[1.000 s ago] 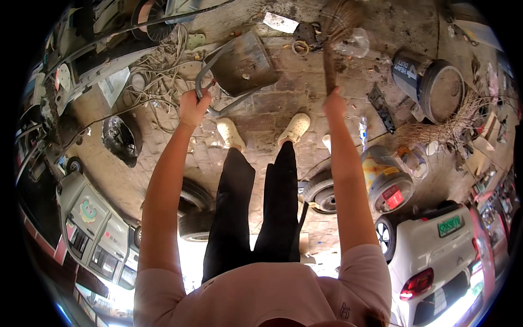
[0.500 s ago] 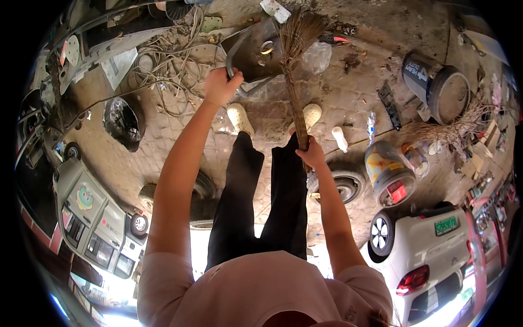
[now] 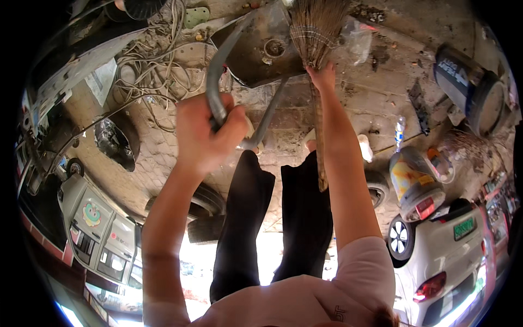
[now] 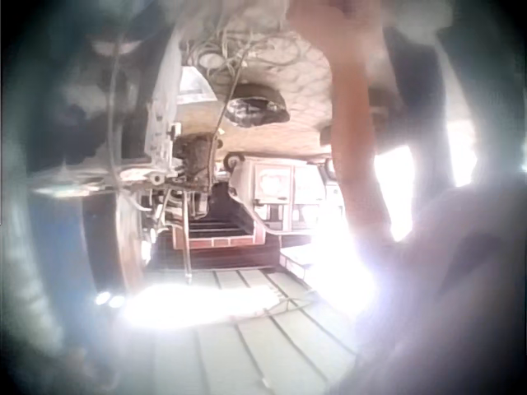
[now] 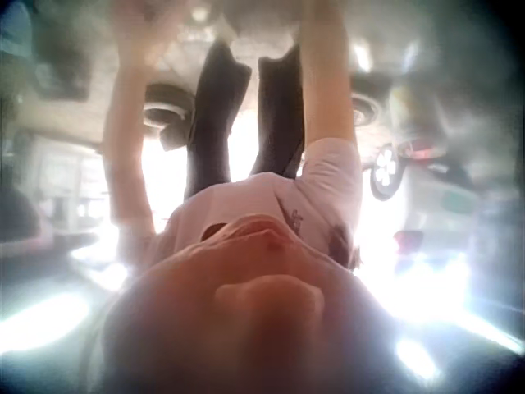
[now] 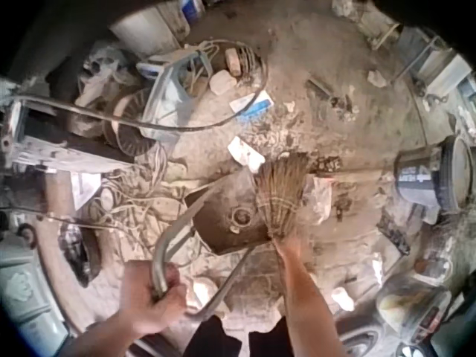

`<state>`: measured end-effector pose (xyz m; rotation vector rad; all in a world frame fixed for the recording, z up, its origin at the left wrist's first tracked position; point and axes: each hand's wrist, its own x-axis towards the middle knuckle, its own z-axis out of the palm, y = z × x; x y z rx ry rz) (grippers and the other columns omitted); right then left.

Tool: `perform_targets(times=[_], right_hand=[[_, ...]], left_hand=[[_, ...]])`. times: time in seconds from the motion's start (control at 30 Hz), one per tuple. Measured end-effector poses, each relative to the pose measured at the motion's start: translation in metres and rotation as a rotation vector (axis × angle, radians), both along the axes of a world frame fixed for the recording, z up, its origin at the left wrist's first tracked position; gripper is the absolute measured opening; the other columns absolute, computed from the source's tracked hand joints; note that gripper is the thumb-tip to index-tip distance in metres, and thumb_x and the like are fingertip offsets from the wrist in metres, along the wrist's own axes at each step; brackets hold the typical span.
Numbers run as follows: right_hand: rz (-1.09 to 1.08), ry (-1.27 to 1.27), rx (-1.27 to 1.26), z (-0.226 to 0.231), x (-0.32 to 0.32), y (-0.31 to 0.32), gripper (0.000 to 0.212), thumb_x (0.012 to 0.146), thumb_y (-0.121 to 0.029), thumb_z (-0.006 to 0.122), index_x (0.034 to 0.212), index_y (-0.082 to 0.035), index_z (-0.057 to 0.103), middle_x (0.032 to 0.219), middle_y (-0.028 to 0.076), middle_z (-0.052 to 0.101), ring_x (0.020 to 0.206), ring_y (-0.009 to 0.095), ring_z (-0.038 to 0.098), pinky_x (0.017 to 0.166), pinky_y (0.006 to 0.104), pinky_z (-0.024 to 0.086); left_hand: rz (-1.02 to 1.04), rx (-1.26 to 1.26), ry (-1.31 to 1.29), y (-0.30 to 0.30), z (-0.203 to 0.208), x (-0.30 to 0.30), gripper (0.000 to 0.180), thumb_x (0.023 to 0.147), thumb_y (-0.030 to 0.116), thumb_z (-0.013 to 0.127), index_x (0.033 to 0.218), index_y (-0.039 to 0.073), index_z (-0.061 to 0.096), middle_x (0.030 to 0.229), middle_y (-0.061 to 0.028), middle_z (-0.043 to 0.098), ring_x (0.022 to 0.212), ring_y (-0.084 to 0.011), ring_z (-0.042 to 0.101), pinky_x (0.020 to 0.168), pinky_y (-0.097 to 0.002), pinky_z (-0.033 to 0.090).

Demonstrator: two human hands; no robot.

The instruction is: The person scrapes a small rectangular object against a large red drum, then uses a dustpan and broom to sweep debris from the floor into the dustpan and dumps it onto a white sheet. The person repeats sweeping and dumping several times.

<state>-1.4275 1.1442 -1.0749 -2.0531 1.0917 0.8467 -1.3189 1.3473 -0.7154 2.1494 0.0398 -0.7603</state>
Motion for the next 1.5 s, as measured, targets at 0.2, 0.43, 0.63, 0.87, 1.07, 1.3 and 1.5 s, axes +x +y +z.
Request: perform_targets(times=[0.2,0.43,0.63,0.87,1.07,1.3,1.5], right_hand=[[-0.045,0.066,-0.296,-0.039,0.031,0.032,0.105,0.063,-0.046,0.075,0.136,0.000,0.015,0.126,0.024,0.038,0.113,0.036,0.044,0.091,0.0400,0.043],[0.092,-0.287,0.060,0.020,0.057,-0.019,0.089,0.059,-0.049,0.073,0.120,0.007,0.042,0.098,0.025,0.056,0.096,0.038,0.055,0.079,0.0440,0.048],[-0.155,-0.359,0.572,0.126,0.051,-0.100,0.057,0.072,-0.036,0.062,0.115,0.000,0.050,0.088,0.012,0.058,0.078,0.025,0.056,0.072,0.0385,0.046],[-0.128,-0.499,0.518,0.184,-0.016,-0.169,0.060,0.068,-0.027,0.064,0.116,0.004,0.047,0.106,0.018,0.058,0.093,0.026,0.057,0.079,0.0344,0.045],[-0.263,-0.505,0.112,0.197,-0.104,-0.219,0.065,0.069,-0.024,0.063,0.123,0.003,0.041,0.094,0.020,0.061,0.085,0.028,0.060,0.075,0.0361,0.046],[-0.272,-0.163,-0.663,0.148,-0.132,-0.320,0.068,0.074,-0.035,0.061,0.132,-0.012,0.035,0.095,0.020,0.063,0.082,0.038,0.060,0.070,0.0437,0.048],[-0.483,-0.263,-0.285,0.034,-0.092,-0.374,0.069,0.075,-0.036,0.063,0.127,0.003,0.038,0.097,0.023,0.061,0.086,0.034,0.060,0.071,0.0418,0.049]], left_hand=[[-0.008,-0.201,-0.131,0.013,-0.007,0.001,0.029,0.073,0.016,0.057,0.052,0.005,0.040,0.046,0.0049,0.036,0.041,-0.0028,0.030,0.039,-0.0216,0.018],[0.014,-0.157,-0.094,0.021,-0.007,0.001,0.037,0.079,0.030,0.055,0.056,0.005,0.041,0.047,0.0049,0.032,0.046,-0.0038,0.028,0.043,-0.0233,0.018],[0.081,-0.157,-0.028,0.034,-0.010,-0.006,0.022,0.080,0.015,0.053,0.062,0.004,0.046,0.054,0.0069,0.036,0.051,-0.0020,0.029,0.046,-0.0222,0.019],[0.138,-0.048,-0.042,0.040,-0.023,-0.016,0.014,0.080,0.014,0.054,0.075,0.001,0.053,0.061,0.0059,0.041,0.056,-0.0022,0.033,0.049,-0.0210,0.025],[0.112,-0.164,0.048,0.063,-0.019,-0.008,0.018,0.082,0.020,0.052,0.078,0.002,0.050,0.062,0.0039,0.040,0.055,-0.0052,0.034,0.050,-0.0220,0.025],[0.101,-0.166,0.095,0.081,-0.013,-0.014,0.021,0.083,0.023,0.051,0.088,0.003,0.047,0.063,0.0020,0.038,0.055,-0.0061,0.032,0.049,-0.0222,0.025],[-0.032,-0.188,0.069,0.077,-0.008,0.000,0.027,0.083,0.027,0.050,0.088,0.002,0.044,0.063,-0.0008,0.038,0.052,-0.0078,0.032,0.046,-0.0235,0.023]])
